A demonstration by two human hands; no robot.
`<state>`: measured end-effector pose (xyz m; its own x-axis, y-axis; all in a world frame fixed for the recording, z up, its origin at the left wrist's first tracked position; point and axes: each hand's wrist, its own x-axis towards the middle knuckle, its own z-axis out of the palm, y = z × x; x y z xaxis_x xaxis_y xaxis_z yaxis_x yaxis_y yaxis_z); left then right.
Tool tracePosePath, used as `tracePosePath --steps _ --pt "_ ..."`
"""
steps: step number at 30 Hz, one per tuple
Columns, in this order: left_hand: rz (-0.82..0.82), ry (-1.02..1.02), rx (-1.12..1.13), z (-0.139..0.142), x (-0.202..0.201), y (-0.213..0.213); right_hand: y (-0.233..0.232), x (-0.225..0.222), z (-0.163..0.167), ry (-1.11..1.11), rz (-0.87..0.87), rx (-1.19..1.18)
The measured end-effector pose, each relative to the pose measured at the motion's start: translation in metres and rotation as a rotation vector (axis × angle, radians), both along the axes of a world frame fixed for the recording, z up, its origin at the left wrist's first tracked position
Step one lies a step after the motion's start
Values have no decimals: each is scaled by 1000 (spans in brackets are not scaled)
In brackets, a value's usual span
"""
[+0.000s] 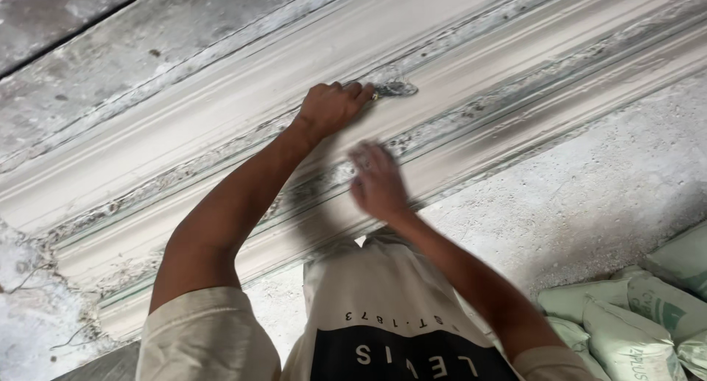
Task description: The person uses a small scraping knife to remove excess plaster and residue from the grooved surfaces of long plaster cornice moldings laid on the workshop floor, working along each piece section by section and repositioning the moldings to reach untreated areas.
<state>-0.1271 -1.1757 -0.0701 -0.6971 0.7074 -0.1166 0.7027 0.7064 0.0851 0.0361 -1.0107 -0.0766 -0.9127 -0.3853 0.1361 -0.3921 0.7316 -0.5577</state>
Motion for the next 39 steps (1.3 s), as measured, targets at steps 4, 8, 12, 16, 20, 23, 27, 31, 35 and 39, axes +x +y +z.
tracePosePath --steps 4,8,12,16,20,23,27,31,35,39 --pt "-36 -39 -76 13 -11 13 155 -69 1 60 -183 33" --pt "-24 -59 -159 31 2 -17 247 -114 2 119 -350 392" --pt "-24 -8 -131 23 -12 21 268 -122 -7 23 -375 346" --pt "-66 24 33 -4 -70 143 275 -119 -12 10 -392 314" --pt "-91 9 56 -7 -116 232 285 -117 -17 8 -413 305" --pt "-117 -65 58 10 -121 238 288 -116 -23 -4 -408 315" --pt "-107 -141 -82 29 -115 225 289 -114 -26 2 -408 305" --pt "-126 -93 -21 22 -136 278 290 -113 -19 22 -400 268" --pt "-137 -12 89 6 -178 369 296 -117 -14 78 -351 238" --pt "-134 -43 74 0 -198 412 345 -137 -13 8 -157 239"
